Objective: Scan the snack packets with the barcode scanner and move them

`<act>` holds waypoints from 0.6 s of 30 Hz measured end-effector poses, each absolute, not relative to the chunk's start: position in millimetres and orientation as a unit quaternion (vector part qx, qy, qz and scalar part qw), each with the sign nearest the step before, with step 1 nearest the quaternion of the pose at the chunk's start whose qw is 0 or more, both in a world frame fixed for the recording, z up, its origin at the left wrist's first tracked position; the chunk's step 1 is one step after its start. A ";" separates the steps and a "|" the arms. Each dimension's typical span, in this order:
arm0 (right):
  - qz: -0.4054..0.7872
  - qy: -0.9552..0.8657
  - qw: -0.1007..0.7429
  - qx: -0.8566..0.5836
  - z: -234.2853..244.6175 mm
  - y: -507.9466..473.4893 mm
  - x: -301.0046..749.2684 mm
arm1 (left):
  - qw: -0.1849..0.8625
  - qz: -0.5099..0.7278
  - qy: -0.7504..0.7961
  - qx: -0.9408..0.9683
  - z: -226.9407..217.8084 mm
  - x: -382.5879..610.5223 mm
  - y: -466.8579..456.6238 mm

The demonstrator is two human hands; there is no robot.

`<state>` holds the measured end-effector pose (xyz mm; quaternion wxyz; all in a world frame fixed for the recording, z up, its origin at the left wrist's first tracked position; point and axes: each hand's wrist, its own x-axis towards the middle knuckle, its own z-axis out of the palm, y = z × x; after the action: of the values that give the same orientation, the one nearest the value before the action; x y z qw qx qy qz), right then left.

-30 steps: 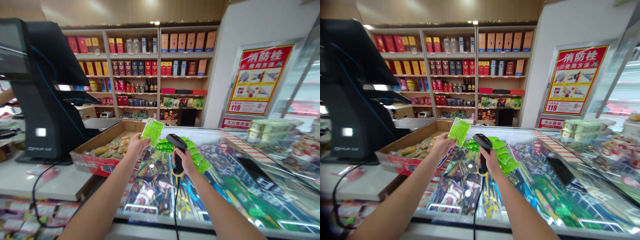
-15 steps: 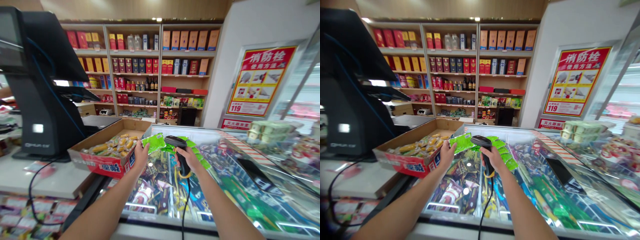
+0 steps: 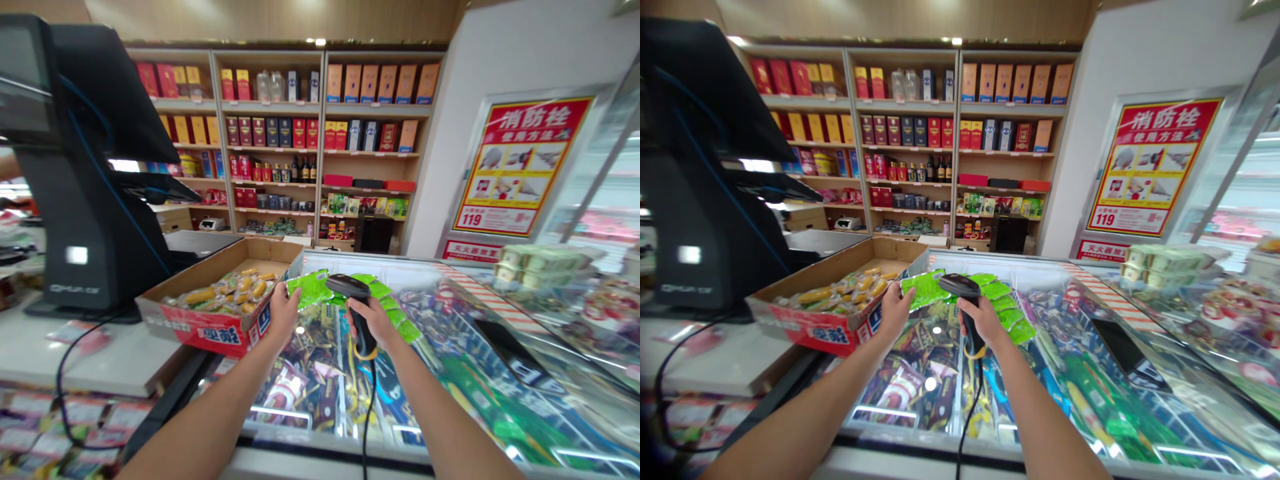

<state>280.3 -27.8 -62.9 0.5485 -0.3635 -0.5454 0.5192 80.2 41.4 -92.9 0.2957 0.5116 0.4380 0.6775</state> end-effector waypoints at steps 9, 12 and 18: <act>0.462 -0.415 0.702 -0.348 -58.5 -15.0 298.6 | 0.480 0.647 0.433 0.404 -83.3 102.3 59.0; 0.429 -0.369 0.756 -0.328 -54.0 -12.7 307.8 | 0.491 0.626 0.455 0.400 -66.3 125.7 72.9; 0.386 -0.326 0.806 -0.309 -49.5 -12.3 317.5 | 0.445 0.570 0.515 0.461 -50.1 174.4 105.6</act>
<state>317.5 -12.3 -49.5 0.8058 -0.3085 -0.3265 0.3858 174.4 105.6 -50.1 0.4447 0.4608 0.5152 0.5696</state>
